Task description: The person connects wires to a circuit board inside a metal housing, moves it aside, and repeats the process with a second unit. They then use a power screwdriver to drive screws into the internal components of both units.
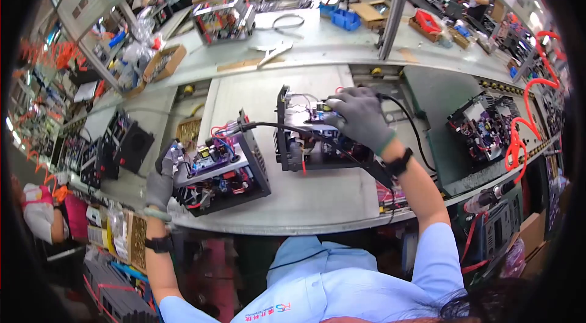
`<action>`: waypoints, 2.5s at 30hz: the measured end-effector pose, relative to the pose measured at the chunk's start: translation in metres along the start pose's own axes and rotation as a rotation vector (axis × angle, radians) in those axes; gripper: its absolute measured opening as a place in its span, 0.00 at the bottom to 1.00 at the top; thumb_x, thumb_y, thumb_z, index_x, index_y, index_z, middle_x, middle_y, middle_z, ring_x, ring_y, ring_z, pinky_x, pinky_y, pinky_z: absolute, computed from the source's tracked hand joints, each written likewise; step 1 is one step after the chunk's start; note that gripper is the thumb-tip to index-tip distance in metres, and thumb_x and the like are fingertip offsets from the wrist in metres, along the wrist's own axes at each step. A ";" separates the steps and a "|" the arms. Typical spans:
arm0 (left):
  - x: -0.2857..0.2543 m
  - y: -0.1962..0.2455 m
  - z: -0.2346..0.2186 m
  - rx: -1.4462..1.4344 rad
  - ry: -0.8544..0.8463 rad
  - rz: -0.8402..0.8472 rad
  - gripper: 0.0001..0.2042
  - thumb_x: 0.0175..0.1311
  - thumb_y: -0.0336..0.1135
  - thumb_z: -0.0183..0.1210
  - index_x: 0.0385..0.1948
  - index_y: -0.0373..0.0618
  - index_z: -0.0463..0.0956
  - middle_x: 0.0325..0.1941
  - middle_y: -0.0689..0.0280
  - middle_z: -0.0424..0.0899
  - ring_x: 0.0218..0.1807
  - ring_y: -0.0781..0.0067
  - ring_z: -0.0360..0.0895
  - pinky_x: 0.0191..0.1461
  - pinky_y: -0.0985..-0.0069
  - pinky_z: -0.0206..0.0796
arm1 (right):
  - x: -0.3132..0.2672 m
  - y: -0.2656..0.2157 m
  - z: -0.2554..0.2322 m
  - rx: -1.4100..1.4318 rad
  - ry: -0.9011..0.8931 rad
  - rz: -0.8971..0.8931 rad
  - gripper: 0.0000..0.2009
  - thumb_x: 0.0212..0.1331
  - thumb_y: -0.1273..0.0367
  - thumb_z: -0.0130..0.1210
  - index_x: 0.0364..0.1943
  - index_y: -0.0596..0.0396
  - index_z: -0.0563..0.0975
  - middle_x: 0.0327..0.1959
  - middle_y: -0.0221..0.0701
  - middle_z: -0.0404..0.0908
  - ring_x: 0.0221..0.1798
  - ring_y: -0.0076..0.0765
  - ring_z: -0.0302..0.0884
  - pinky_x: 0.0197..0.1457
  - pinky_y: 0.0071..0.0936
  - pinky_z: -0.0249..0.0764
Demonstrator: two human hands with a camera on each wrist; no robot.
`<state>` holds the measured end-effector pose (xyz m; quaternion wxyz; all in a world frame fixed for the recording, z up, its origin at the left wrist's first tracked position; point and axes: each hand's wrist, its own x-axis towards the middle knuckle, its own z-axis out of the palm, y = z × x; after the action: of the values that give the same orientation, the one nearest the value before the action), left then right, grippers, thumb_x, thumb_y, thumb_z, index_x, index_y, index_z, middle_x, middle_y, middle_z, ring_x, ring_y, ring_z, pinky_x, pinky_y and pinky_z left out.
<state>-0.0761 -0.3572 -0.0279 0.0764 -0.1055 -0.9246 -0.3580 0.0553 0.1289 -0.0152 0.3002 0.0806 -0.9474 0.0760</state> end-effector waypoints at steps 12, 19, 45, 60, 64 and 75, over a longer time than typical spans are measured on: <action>0.139 -0.071 0.081 0.038 -0.116 -0.092 0.25 0.73 0.53 0.45 0.45 0.38 0.79 0.35 0.51 0.84 0.38 0.52 0.80 0.44 0.63 0.68 | 0.039 0.045 0.078 0.014 -0.277 0.363 0.23 0.65 0.49 0.44 0.53 0.47 0.79 0.51 0.37 0.81 0.59 0.44 0.73 0.64 0.42 0.63; 0.038 -0.054 0.032 0.022 -0.034 -0.059 0.23 0.74 0.51 0.44 0.46 0.40 0.78 0.39 0.43 0.82 0.44 0.39 0.79 0.47 0.58 0.68 | -0.004 -0.014 0.042 0.134 -0.294 0.287 0.22 0.64 0.50 0.47 0.52 0.49 0.80 0.48 0.37 0.82 0.57 0.46 0.74 0.63 0.47 0.63; -0.014 0.217 0.168 0.485 -0.301 0.979 0.04 0.56 0.35 0.61 0.28 0.49 0.84 0.30 0.61 0.83 0.37 0.58 0.80 0.40 0.63 0.69 | -0.133 0.052 -0.041 0.251 0.033 0.521 0.09 0.57 0.74 0.58 0.42 0.56 0.82 0.32 0.38 0.84 0.33 0.41 0.83 0.38 0.28 0.76; -0.008 0.226 0.145 0.551 -0.436 0.846 0.10 0.52 0.30 0.59 0.35 0.55 0.85 0.40 0.63 0.81 0.44 0.59 0.78 0.52 0.64 0.68 | -0.226 0.109 0.020 -0.243 -1.045 0.916 0.52 0.34 0.45 0.67 0.67 0.59 0.61 0.64 0.49 0.68 0.67 0.52 0.66 0.65 0.40 0.69; -0.002 0.234 0.143 0.665 -0.598 0.903 0.15 0.52 0.27 0.57 0.40 0.56 0.85 0.61 0.61 0.74 0.60 0.57 0.71 0.61 0.63 0.64 | -0.235 0.114 0.021 -0.151 -1.038 1.043 0.43 0.40 0.46 0.67 0.62 0.54 0.70 0.54 0.42 0.79 0.56 0.43 0.78 0.58 0.38 0.74; 0.009 0.253 0.155 0.872 -0.808 1.025 0.12 0.47 0.34 0.58 0.34 0.51 0.85 0.57 0.57 0.75 0.62 0.57 0.69 0.62 0.61 0.63 | -0.269 0.115 -0.006 0.204 -0.568 1.025 0.23 0.52 0.63 0.63 0.51 0.60 0.77 0.37 0.39 0.83 0.39 0.37 0.81 0.45 0.32 0.76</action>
<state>-0.0321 -0.0680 0.0241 -0.0758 -0.6016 -0.7737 0.1834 0.2530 0.2711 -0.1775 -0.0491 -0.3416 -0.8966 0.2774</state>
